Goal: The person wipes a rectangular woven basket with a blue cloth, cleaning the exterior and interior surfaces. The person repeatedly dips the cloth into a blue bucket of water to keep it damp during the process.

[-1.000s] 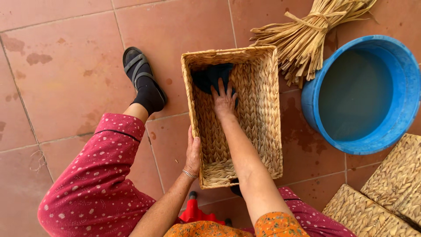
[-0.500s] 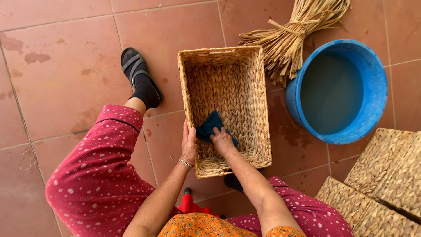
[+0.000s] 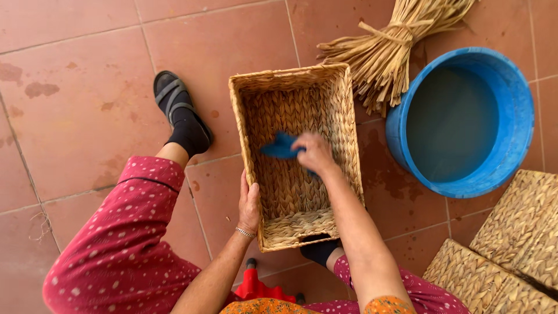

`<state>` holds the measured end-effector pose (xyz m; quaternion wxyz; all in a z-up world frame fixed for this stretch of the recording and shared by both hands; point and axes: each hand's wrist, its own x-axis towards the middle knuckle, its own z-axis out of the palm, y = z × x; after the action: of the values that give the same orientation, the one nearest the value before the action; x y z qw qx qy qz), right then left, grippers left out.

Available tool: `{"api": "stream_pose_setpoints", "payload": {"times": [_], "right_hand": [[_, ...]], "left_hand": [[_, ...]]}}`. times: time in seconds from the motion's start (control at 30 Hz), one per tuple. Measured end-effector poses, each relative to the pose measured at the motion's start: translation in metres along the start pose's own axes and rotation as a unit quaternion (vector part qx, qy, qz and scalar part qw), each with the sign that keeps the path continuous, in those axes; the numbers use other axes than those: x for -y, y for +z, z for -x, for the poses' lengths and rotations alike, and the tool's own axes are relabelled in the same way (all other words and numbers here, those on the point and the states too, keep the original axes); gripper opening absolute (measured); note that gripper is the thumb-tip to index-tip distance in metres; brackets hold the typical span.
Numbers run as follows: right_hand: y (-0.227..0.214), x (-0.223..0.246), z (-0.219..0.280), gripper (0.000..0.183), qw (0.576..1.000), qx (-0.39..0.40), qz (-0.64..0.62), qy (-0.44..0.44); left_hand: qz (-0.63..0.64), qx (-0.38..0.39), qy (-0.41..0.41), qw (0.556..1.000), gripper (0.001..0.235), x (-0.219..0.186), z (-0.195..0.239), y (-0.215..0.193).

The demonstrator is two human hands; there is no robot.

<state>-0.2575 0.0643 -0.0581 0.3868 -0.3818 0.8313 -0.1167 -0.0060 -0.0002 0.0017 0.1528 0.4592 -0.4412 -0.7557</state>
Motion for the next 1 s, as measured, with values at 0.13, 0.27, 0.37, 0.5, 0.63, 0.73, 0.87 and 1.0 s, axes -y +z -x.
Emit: {"api": "stream_pose_setpoints", "payload": {"times": [0.13, 0.27, 0.37, 0.5, 0.63, 0.73, 0.87, 1.0], "right_hand": [[-0.004, -0.004, -0.06, 0.064, 0.992, -0.116, 0.051, 0.018], [0.023, -0.012, -0.072, 0.078, 0.99, -0.127, 0.043, 0.038], [0.056, -0.026, -0.041, 0.067, 0.989, -0.12, 0.079, 0.038], [0.081, -0.039, 0.017, 0.062, 0.989, -0.088, 0.119, 0.021], [0.09, -0.035, 0.077, 0.048, 0.993, -0.053, 0.099, 0.025], [0.082, -0.02, 0.096, 0.046, 0.982, 0.072, 0.142, 0.104], [0.07, 0.001, 0.106, 0.039, 0.971, 0.158, 0.148, 0.099], [0.053, 0.015, 0.097, 0.043, 0.973, 0.194, 0.119, 0.035]], "left_hand": [[-0.003, -0.005, -0.049, 0.999, 0.074, -0.007, 0.002, 0.001], [-0.025, -0.002, -0.04, 0.999, 0.075, -0.016, -0.001, 0.004], [0.009, 0.003, -0.042, 0.999, 0.075, -0.016, 0.006, 0.005], [0.029, -0.004, -0.051, 0.998, 0.074, -0.017, 0.001, 0.005], [0.033, -0.002, -0.017, 0.999, 0.07, -0.004, 0.002, 0.0], [0.04, -0.015, -0.036, 0.998, 0.072, 0.004, -0.002, -0.003], [0.004, -0.027, -0.002, 1.0, 0.071, 0.007, -0.001, -0.005], [-0.008, -0.034, 0.008, 0.999, 0.071, 0.007, -0.003, -0.004]]}}
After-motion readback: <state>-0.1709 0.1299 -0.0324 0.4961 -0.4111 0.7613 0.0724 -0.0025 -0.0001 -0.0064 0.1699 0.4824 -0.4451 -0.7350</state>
